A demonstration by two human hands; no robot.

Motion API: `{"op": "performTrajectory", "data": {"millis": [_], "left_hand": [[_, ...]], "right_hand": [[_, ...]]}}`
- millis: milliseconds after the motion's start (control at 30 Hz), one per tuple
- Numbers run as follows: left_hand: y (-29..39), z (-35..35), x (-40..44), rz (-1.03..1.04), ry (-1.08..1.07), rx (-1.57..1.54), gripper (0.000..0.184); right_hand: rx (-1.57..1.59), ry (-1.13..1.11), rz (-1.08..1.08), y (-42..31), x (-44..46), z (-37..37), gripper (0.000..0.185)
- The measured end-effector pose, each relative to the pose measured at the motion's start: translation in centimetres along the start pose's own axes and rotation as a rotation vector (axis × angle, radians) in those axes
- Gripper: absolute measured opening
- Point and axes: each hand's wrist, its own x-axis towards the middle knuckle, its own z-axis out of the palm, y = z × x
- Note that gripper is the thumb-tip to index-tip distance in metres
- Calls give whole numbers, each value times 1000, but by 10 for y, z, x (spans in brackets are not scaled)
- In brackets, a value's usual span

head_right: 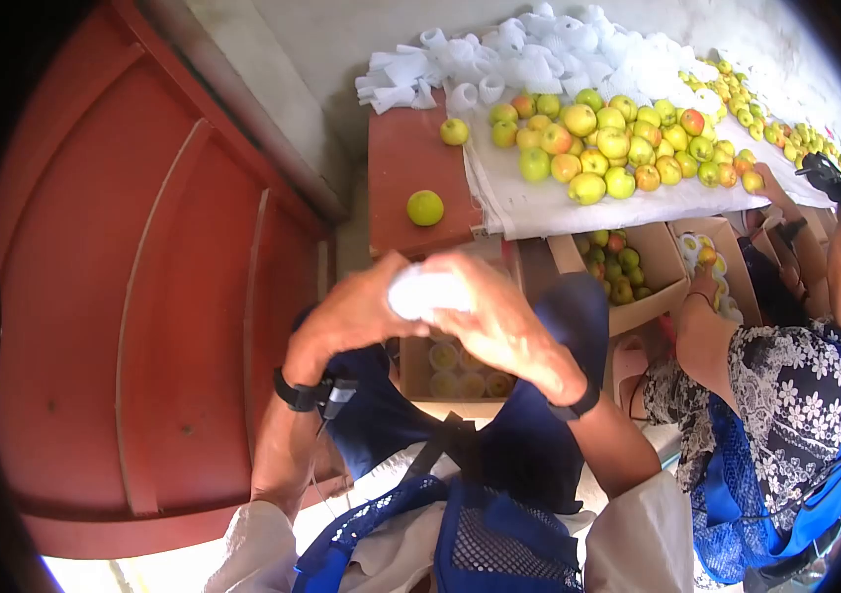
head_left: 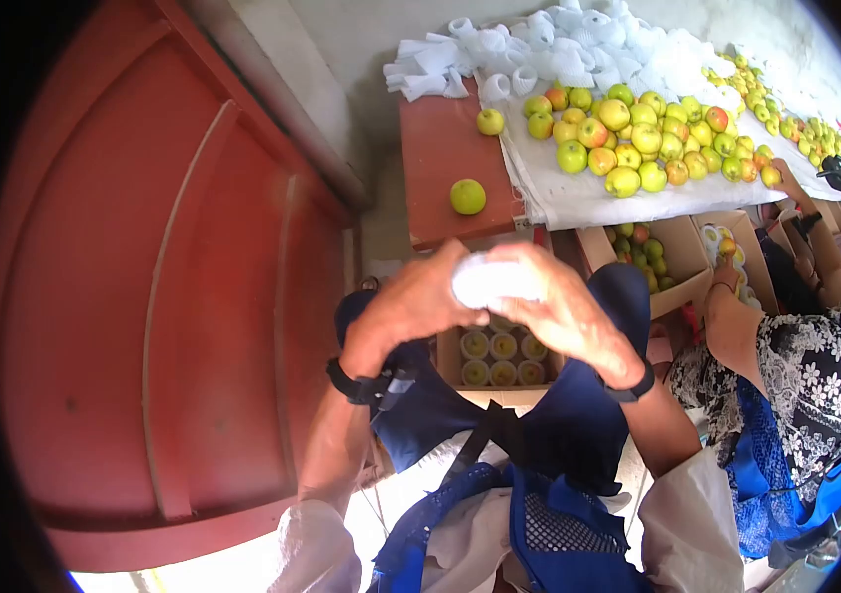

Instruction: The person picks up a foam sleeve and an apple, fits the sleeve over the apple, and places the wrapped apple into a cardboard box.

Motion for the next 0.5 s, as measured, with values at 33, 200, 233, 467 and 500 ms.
{"op": "performTrajectory", "data": {"millis": [33,200,233,467,500], "left_hand": [[-8,-2,7,62,95,-123,69],[-25,-23,44,211,321,-707,67],[-24,-29,49,216,376,-736,63],[-39,-50,110,227,446,-841,44],[-42,-52,121,226,446,-846,44]], "right_hand": [[35,46,27,3,11,2,46],[521,23,440,-7,63,-20,54],[540,38,434,-5,74,-21,58],[464,83,363,20,138,-43,55],[460,81,367,27,148,-46,55]]}}
